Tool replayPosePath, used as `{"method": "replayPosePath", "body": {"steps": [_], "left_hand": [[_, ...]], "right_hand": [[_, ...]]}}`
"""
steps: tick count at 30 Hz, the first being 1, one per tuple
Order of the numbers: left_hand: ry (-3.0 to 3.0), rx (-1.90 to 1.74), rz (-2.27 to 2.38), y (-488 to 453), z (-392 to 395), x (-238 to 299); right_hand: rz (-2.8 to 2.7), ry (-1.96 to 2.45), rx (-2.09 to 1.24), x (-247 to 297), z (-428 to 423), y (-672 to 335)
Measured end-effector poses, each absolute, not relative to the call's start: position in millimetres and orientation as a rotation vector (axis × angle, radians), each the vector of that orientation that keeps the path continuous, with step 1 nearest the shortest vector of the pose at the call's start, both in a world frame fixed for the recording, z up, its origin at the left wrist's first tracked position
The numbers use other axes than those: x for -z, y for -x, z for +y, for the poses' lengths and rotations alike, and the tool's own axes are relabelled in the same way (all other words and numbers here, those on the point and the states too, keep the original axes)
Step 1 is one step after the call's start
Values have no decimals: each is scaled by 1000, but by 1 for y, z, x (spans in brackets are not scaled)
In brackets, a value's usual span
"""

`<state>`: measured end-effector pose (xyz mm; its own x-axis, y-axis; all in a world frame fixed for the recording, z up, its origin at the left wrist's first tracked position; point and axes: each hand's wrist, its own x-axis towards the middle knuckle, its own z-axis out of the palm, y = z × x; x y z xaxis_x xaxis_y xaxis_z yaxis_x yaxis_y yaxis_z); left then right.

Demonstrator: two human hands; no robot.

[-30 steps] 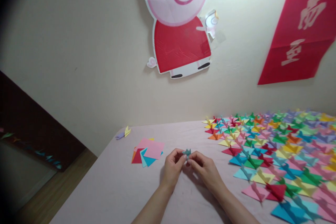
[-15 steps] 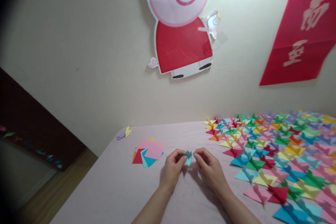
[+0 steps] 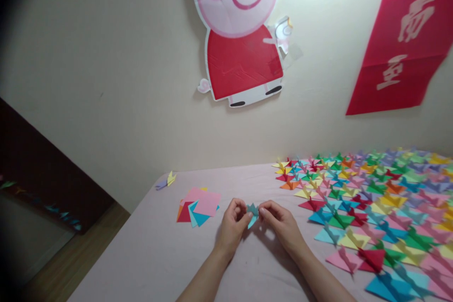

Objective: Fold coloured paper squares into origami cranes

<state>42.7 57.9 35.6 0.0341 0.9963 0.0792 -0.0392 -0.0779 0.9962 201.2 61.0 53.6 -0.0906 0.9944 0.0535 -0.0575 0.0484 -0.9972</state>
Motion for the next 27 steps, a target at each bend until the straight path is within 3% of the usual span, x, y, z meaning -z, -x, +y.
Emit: {"method": "replayPosePath", "body": {"steps": [27], "left_hand": [[-1304, -1170, 1002, -41, 54, -45]], "right_hand": [[-1292, 1078, -1238, -44, 64, -202]]}}
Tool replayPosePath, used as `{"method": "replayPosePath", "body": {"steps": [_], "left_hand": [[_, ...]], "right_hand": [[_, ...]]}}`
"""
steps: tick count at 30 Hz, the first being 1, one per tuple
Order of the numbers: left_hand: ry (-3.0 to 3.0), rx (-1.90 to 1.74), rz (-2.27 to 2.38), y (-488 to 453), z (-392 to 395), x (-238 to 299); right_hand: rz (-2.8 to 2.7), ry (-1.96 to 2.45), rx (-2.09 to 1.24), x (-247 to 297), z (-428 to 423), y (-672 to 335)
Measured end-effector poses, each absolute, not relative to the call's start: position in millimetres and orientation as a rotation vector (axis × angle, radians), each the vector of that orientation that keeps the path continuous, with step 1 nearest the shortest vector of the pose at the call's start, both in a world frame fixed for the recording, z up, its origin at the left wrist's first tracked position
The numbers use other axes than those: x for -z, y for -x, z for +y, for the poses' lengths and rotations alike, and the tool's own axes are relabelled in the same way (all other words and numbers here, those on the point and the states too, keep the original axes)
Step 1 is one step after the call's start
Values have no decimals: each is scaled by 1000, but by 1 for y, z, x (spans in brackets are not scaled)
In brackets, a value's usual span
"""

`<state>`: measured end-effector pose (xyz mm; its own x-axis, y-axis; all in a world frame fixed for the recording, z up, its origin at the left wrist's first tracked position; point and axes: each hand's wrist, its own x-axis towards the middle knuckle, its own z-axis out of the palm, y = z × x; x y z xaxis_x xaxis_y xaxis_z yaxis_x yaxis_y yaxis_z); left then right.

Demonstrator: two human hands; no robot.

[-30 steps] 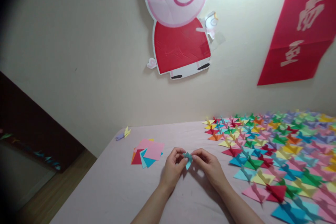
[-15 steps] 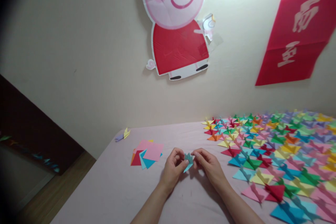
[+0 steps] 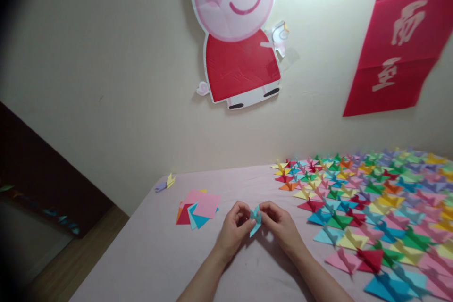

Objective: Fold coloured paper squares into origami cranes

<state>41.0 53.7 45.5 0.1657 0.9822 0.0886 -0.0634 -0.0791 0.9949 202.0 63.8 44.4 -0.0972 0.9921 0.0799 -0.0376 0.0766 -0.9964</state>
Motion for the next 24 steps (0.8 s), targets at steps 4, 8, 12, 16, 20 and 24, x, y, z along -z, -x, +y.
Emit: {"method": "replayPosePath", "body": {"steps": [4, 8, 12, 16, 20, 24], "left_hand": [[-1328, -1156, 995, -41, 54, -45], [-1355, -1146, 1000, -40, 55, -41], [-1392, -1105, 1010, -40, 56, -38], [-1412, -1076, 993, -39, 56, -38], [-1426, -1066, 978, -39, 55, -41], [-1432, -1063, 990, -40, 54, -46]], "right_hand": [[-1256, 1053, -1272, -43, 65, -202], [-1256, 1059, -1223, -44, 66, -203], [-1271, 1075, -1205, -44, 66, -204], [-1292, 1084, -1167, -42, 65, -203], [-1405, 1080, -1039, -40, 63, -200], [-1476, 1075, -909, -39, 62, -200]]}}
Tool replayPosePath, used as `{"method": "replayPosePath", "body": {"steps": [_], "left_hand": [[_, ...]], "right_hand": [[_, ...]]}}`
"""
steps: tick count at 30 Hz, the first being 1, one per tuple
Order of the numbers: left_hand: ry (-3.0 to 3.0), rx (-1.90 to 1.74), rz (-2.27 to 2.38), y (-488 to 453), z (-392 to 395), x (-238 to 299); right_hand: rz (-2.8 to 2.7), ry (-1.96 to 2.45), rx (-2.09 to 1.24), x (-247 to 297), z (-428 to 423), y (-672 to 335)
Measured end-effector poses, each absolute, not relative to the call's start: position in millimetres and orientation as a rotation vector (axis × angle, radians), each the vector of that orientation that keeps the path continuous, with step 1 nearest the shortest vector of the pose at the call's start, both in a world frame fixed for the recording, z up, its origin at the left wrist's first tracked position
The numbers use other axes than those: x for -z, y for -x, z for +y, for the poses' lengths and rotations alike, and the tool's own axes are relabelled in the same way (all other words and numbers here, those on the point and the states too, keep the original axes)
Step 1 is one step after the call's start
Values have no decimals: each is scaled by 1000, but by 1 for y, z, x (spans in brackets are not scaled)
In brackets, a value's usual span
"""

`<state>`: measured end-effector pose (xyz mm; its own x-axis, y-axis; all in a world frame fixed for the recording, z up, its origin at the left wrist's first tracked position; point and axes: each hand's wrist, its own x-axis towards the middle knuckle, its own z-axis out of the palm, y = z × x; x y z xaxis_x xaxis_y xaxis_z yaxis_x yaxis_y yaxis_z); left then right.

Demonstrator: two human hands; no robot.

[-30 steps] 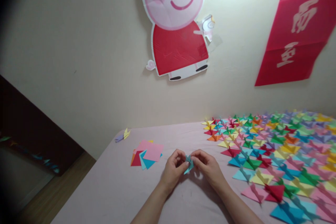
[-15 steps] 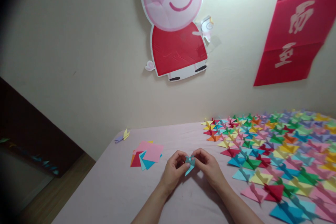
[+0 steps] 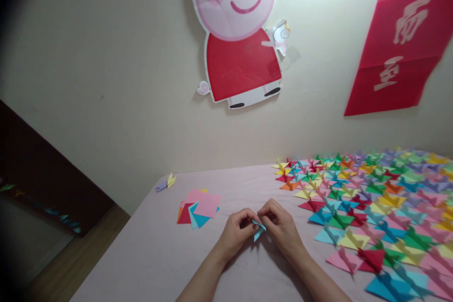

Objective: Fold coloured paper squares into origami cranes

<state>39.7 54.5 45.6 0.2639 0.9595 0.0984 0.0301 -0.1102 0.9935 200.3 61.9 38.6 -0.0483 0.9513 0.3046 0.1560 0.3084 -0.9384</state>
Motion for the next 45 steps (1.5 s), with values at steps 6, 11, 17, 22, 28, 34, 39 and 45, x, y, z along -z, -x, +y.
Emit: {"method": "replayPosePath", "body": {"steps": [6, 11, 17, 22, 28, 34, 39, 45], "left_hand": [[-1410, -1081, 985, -42, 56, -45], [-1365, -1086, 966, -41, 56, -42], [-1354, -1089, 957, -41, 55, -40], [-1378, -1093, 954, -41, 55, -42], [-1396, -1067, 966, -41, 54, -47], [-1380, -1070, 982, -42, 54, -45], [-1324, -1077, 973, -42, 57, -36], [-1307, -1069, 950, -42, 58, -35]], "right_hand": [[-1500, 1084, -861, -42, 62, -202], [-1454, 1130, -912, -38, 67, -202], [-1464, 1192, -986, -30, 69, -203], [-1502, 1126, -917, -34, 65, -202], [-1583, 1052, -716, -37, 63, -202], [-1586, 1050, -770, -29, 66, -205], [-1436, 1152, -925, -22, 70, -207], [-1493, 1139, -933, -26, 70, -205]]}}
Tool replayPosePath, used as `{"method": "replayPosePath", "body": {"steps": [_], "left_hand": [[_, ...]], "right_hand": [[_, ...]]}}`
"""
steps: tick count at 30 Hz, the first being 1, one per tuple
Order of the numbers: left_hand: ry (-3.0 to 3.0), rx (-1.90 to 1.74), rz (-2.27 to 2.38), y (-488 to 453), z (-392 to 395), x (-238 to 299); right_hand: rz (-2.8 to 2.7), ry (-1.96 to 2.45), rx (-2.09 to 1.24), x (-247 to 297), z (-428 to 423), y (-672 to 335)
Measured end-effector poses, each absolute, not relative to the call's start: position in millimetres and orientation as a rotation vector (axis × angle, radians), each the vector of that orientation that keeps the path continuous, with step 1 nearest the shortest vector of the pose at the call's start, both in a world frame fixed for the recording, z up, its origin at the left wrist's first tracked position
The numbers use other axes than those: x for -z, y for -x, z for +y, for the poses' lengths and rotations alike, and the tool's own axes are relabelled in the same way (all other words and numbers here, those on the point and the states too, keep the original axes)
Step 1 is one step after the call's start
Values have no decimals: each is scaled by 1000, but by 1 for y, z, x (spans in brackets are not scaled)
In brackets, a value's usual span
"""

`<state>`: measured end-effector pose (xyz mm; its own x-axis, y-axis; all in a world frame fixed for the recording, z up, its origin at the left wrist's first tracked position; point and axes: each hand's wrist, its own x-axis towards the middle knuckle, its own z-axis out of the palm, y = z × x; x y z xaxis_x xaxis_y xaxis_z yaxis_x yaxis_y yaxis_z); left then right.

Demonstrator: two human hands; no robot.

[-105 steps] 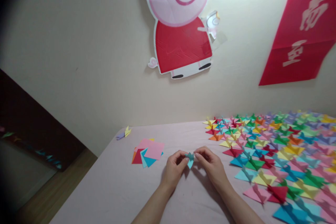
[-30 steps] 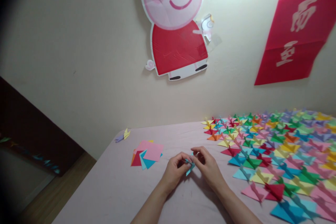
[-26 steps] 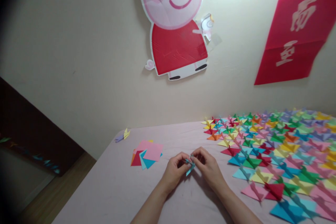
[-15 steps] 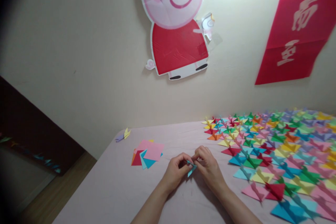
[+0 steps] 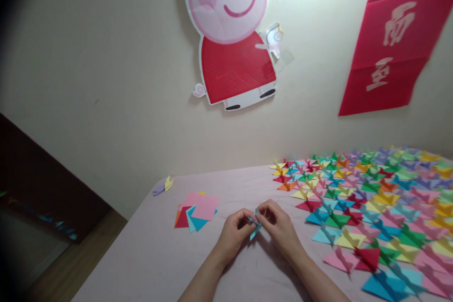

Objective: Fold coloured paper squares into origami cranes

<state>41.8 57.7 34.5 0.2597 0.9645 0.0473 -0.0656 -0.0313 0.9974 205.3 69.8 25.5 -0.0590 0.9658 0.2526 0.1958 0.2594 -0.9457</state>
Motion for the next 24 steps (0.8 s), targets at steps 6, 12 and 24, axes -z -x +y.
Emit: {"method": "replayPosePath", "body": {"steps": [6, 12, 24], "left_hand": [[-1342, -1062, 948, -42, 57, -40], [-1345, -1049, 979, -42, 56, -40], [-1375, -1077, 982, -40, 57, -37]], "right_hand": [[-1510, 1045, -851, -30, 68, -203], [-1476, 1053, -887, -31, 65, -202], [-1369, 1135, -1018, -30, 69, -205]]}}
